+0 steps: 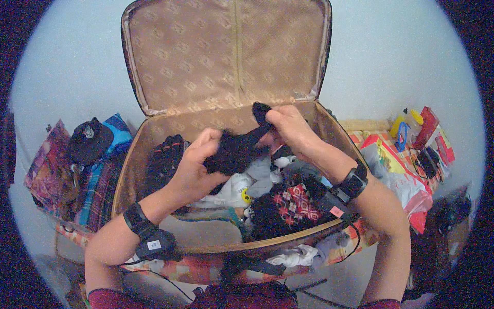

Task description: The person organizes socks and clothing items within a suitcase, placing some into a small white bag and rearranging others.

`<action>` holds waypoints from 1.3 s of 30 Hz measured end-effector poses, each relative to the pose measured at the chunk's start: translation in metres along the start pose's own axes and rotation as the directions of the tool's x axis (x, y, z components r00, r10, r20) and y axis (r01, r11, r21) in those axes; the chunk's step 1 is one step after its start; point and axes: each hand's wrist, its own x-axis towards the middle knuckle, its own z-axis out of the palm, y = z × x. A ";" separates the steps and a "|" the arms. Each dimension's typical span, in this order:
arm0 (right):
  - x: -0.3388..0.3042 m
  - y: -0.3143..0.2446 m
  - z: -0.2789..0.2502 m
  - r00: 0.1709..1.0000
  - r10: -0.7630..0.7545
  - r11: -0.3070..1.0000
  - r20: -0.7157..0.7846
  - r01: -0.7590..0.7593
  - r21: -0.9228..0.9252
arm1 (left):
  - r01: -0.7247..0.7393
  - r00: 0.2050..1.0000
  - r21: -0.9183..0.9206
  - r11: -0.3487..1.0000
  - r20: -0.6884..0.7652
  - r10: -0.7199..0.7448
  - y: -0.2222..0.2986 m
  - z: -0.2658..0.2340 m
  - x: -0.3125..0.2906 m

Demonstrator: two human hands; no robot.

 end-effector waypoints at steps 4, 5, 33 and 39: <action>0.004 0.012 -0.007 0.993 -0.110 0.943 -0.034 0.115 0.313 | 0.223 0.952 -0.191 0.956 -0.167 -0.255 -0.015 0.006 -0.005; 0.003 0.011 -0.007 0.985 -0.161 0.902 -0.055 0.170 0.396 | 0.303 0.886 -0.596 0.744 -0.111 -0.450 -0.018 0.009 -0.005; -0.002 0.013 -0.025 0.930 -0.361 0.829 -0.075 0.357 0.430 | 0.685 0.528 -0.641 0.346 0.110 -0.842 -0.015 0.004 -0.002; -0.008 0.012 -0.027 0.922 -0.381 0.838 -0.065 0.375 0.398 | 0.689 0.544 -0.656 0.309 0.187 -0.818 -0.021 -0.003 0.000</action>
